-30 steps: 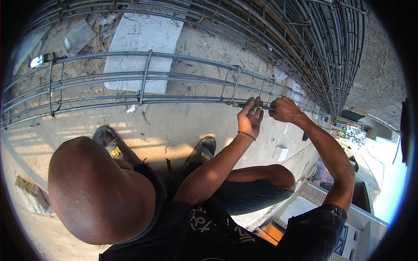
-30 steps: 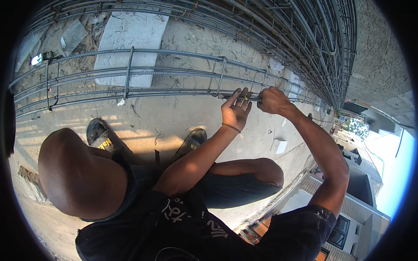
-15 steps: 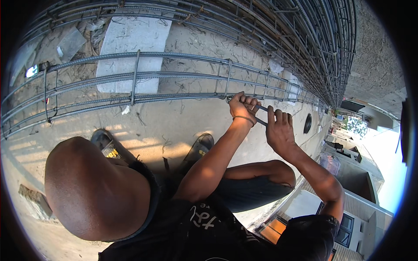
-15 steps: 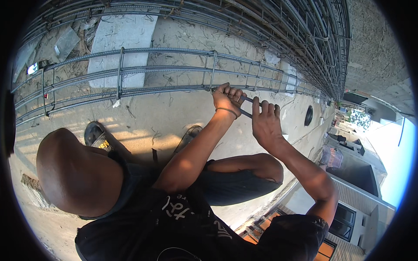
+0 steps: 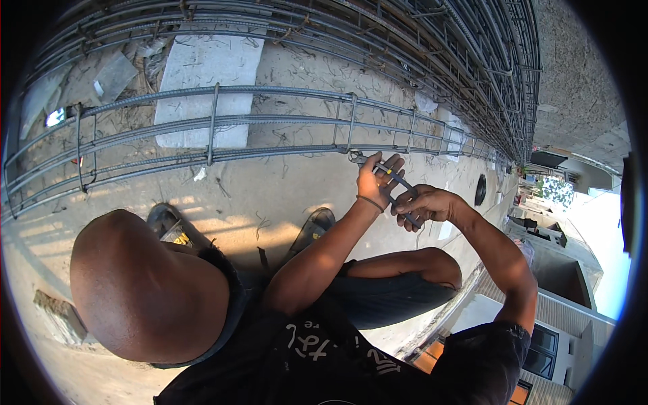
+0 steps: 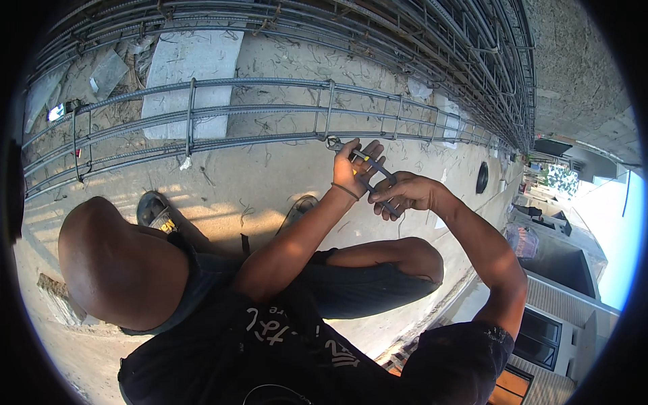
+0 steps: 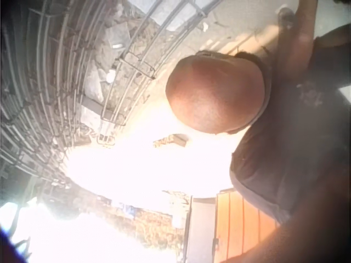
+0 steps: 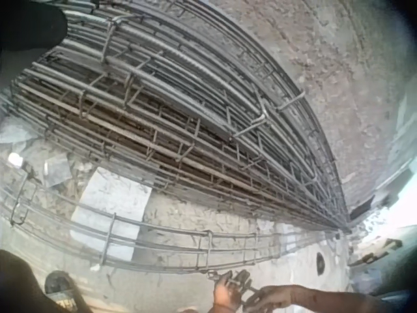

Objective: The person secures reinforcement bars by twisting wire around the junctions using pliers.

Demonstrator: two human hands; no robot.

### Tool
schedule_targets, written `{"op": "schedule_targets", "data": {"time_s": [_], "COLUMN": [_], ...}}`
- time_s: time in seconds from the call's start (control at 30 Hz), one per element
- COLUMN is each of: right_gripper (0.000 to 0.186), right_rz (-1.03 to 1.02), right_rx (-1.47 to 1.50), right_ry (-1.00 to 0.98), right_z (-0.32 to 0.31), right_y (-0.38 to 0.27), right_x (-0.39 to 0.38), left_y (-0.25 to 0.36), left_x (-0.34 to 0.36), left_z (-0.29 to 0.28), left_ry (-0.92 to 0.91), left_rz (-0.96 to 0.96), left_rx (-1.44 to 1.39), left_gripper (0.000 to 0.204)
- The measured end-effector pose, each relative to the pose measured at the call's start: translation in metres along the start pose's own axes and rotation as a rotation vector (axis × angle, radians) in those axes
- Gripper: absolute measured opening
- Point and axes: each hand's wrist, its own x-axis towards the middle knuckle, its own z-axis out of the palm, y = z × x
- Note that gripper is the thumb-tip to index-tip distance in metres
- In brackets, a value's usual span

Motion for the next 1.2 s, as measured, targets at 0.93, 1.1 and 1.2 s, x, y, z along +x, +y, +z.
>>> {"op": "schedule_targets", "data": {"time_s": [0.93,1.1,1.2], "right_gripper": [0.016,0.015,0.017], "right_rz": [-0.570,-0.514,-0.546], "right_rx": [-0.660,-0.660,-0.614], "right_ry": [0.729,0.708,0.720], "right_z": [0.001,0.005,0.013], "right_y": [0.007,0.013,0.015], "right_x": [-0.002,-0.005,-0.004], "left_y": [0.007,0.004,0.008], "left_x": [0.031,0.030,0.030], "left_z": [-0.023,-0.026,-0.027], "left_ry": [-0.432,-0.480,-0.491], "left_rz": [-0.040,-0.089,-0.088], "left_rx": [-0.115,-0.146,-0.165], "left_gripper": [0.031,0.026,0.024]}}
